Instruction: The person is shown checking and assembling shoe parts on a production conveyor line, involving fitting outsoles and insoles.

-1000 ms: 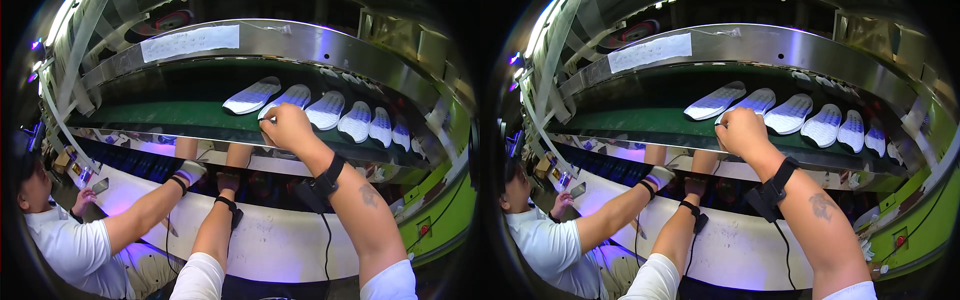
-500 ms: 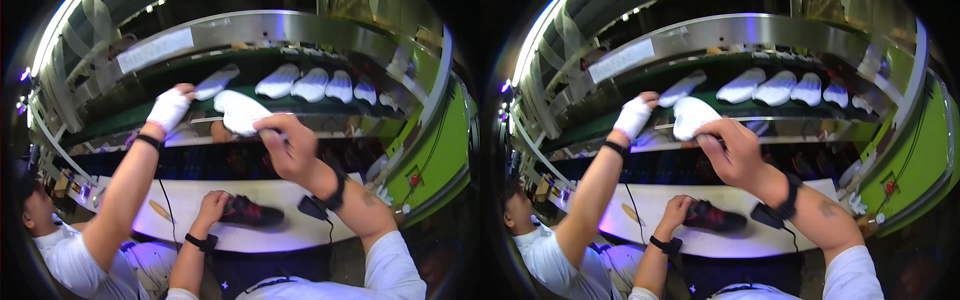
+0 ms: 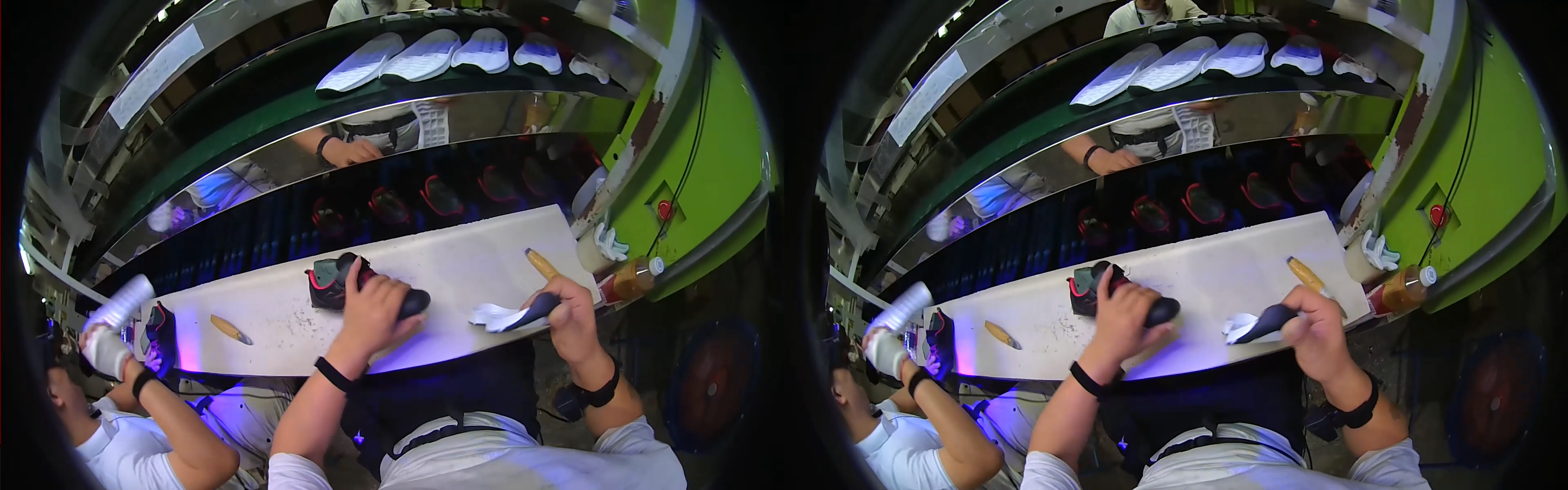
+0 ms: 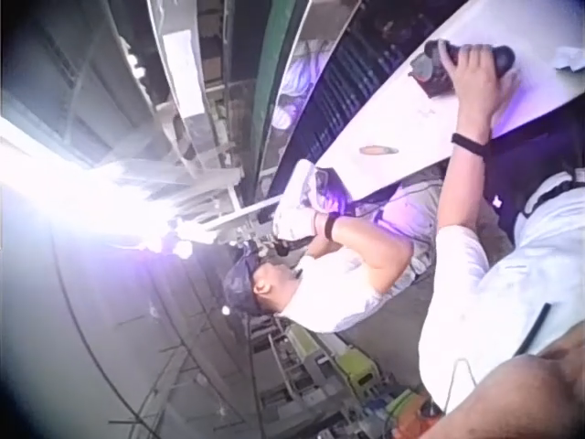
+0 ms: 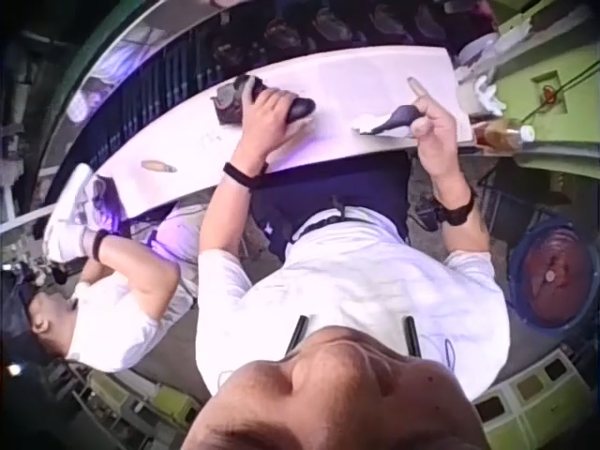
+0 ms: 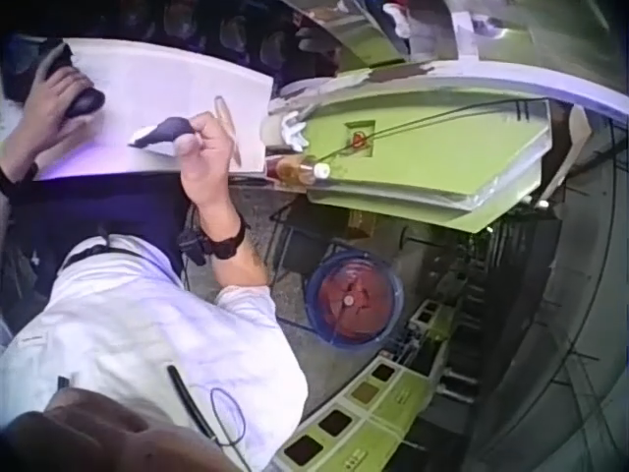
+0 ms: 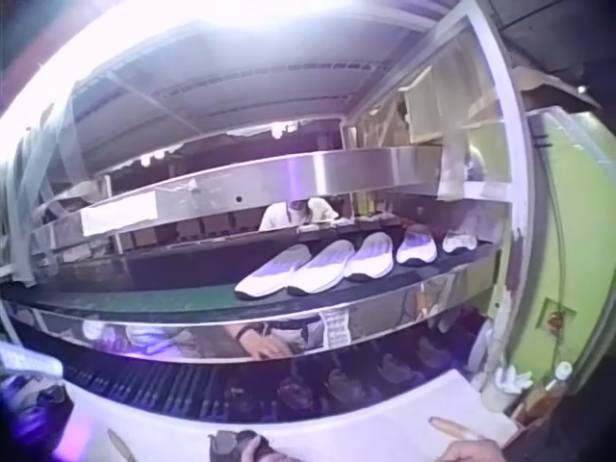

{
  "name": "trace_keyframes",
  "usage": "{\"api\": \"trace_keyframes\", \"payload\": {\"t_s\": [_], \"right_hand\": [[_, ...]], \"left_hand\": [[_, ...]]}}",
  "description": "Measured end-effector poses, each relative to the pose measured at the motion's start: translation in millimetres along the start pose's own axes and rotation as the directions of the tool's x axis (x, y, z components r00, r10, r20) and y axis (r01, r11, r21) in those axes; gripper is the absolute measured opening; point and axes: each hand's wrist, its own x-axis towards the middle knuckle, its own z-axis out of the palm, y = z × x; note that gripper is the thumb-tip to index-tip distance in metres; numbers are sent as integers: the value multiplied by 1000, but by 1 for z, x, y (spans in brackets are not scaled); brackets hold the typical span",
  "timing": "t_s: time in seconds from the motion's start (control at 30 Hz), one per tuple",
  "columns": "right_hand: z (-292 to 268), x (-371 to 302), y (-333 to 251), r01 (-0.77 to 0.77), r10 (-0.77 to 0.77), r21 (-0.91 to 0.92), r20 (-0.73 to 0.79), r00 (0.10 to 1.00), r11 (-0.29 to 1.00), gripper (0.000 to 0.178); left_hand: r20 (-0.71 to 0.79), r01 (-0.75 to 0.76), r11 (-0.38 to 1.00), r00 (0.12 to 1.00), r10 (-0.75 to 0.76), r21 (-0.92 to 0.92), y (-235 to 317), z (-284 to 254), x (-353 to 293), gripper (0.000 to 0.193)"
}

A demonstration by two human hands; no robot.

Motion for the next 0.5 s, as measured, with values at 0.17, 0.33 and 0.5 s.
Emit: {"api": "trace_keyframes", "payload": {"t_s": [0.17, 0.33, 0.5], "right_hand": [[44, 4, -19, 64, -68, 34, 148, 987, 997, 43], [71, 12, -31, 14, -33, 91, 210, 977, 996, 57], [60, 1, -25, 42, -40, -2, 204, 978, 999, 44]], "left_hand": [[-106, 140, 460, 878, -468, -877, 29, -26, -1, 59], [-204, 0, 674, 953, -224, -739, 71, -18, -2, 57], [-141, 203, 603, 869, -473, -772, 99, -62, -33, 53]]}}
